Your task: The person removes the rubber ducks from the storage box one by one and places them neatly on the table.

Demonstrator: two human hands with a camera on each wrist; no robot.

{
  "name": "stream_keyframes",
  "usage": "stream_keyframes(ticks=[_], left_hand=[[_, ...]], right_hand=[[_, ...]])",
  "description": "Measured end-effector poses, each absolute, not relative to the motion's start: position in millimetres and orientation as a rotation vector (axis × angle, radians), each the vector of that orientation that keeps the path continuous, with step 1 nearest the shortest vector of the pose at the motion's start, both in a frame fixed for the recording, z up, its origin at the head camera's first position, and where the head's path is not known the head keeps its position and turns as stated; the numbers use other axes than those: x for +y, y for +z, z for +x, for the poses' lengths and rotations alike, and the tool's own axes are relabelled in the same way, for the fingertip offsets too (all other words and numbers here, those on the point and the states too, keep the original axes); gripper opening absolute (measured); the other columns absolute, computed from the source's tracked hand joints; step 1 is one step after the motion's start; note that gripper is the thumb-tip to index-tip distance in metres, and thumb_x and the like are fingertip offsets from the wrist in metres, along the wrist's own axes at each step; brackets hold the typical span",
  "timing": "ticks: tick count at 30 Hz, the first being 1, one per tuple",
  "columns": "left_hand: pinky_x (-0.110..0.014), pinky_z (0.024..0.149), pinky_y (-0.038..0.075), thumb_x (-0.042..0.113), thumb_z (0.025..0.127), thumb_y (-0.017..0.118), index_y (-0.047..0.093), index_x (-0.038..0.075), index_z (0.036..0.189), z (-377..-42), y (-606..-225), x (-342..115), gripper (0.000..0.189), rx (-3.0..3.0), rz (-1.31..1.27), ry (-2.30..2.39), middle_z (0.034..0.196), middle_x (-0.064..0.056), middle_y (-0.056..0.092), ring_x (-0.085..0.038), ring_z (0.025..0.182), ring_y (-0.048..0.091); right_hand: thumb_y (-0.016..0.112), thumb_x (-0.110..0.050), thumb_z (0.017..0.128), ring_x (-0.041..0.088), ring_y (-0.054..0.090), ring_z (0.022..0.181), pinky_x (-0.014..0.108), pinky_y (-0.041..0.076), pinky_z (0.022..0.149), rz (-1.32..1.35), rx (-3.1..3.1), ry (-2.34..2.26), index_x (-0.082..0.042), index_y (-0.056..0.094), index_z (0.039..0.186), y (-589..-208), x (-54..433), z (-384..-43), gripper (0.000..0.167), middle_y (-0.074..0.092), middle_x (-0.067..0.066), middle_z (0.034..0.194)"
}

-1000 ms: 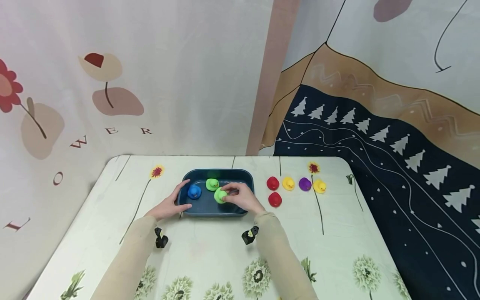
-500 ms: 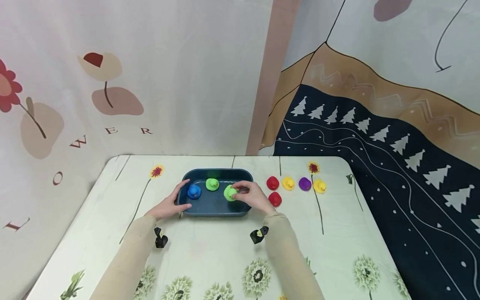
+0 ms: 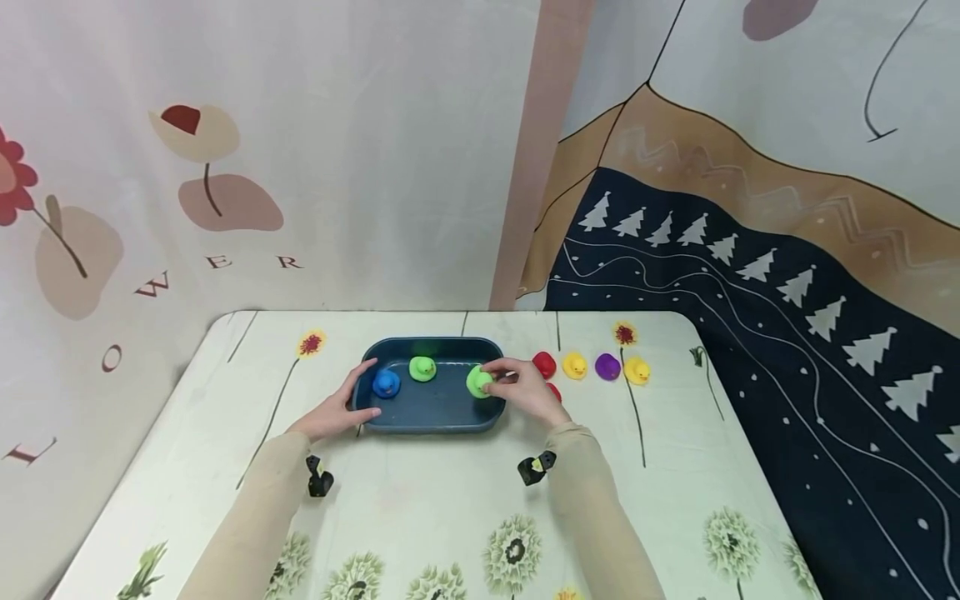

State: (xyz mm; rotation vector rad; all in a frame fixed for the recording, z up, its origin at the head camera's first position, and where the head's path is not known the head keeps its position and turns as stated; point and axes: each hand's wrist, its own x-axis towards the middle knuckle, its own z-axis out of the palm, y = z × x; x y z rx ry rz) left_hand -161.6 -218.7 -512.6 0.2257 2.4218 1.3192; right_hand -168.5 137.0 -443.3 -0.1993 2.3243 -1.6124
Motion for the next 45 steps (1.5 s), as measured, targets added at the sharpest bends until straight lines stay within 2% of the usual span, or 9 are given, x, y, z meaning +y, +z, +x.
stream_keyframes(ticks=[6,11,17,22,29,37,45], left_hand=[[-0.071,0.101,0.019,0.028,0.090,0.070,0.009,0.031,0.155,-163,-516,-220,0.089,2.424,0.229,1.324,0.158,-0.022,0.005,-0.052,0.138,0.015],[-0.069,0.104,0.019,0.031,0.090,0.070,0.009,0.035,0.154,-164,-518,-221,0.088,2.429,0.218,1.300,0.159,-0.020,0.005,-0.050,0.139,0.015],[-0.069,0.104,0.018,0.034,0.090,0.069,0.009,0.037,0.154,-165,-520,-220,0.087,2.432,0.230,1.297,0.159,-0.020,0.005,-0.050,0.139,0.014],[-0.069,0.103,0.019,0.033,0.090,0.069,0.009,0.037,0.154,-164,-518,-220,0.088,2.436,0.222,1.296,0.159,-0.020,0.005,-0.050,0.139,0.015],[-0.069,0.104,0.019,0.033,0.090,0.069,0.009,0.038,0.154,-164,-519,-220,0.087,2.437,0.218,1.291,0.159,-0.019,0.005,-0.049,0.139,0.016],[-0.069,0.104,0.018,0.033,0.091,0.068,0.007,0.037,0.154,-164,-519,-219,0.087,2.427,0.206,1.287,0.159,-0.020,0.004,-0.050,0.139,0.014],[-0.068,0.104,0.019,0.032,0.091,0.069,0.009,0.037,0.154,-163,-516,-219,0.087,2.425,0.214,1.296,0.159,-0.018,0.004,-0.049,0.139,0.015]], right_hand=[[0.070,-0.009,0.088,0.026,0.060,0.090,0.031,0.051,0.079,-0.186,2.334,-1.598,-0.001,0.066,0.117,-443,146,-169,0.030,0.063,0.012,0.113],[0.070,-0.008,0.088,0.026,0.060,0.091,0.029,0.049,0.077,-0.176,2.363,-1.584,-0.001,0.066,0.118,-440,155,-167,0.031,0.063,0.012,0.112],[0.070,-0.009,0.089,0.025,0.059,0.091,0.036,0.050,0.081,-0.142,2.359,-1.593,0.000,0.064,0.120,-440,168,-165,0.033,0.062,0.014,0.112],[0.068,-0.008,0.090,0.025,0.058,0.095,0.031,0.049,0.083,-0.097,2.333,-1.614,0.002,0.062,0.123,-432,176,-160,0.035,0.061,0.019,0.118],[0.067,-0.014,0.091,0.028,0.056,0.101,0.048,0.047,0.092,-0.056,2.339,-1.595,0.000,0.061,0.125,-446,194,-163,0.037,0.057,0.018,0.123],[0.066,-0.012,0.092,0.029,0.057,0.101,0.033,0.048,0.084,-0.071,2.405,-1.532,0.001,0.061,0.124,-447,210,-162,0.035,0.058,0.018,0.123],[0.066,-0.011,0.091,0.030,0.056,0.100,0.042,0.047,0.087,-0.028,2.450,-1.471,0.000,0.062,0.124,-449,226,-163,0.035,0.059,0.017,0.120]])
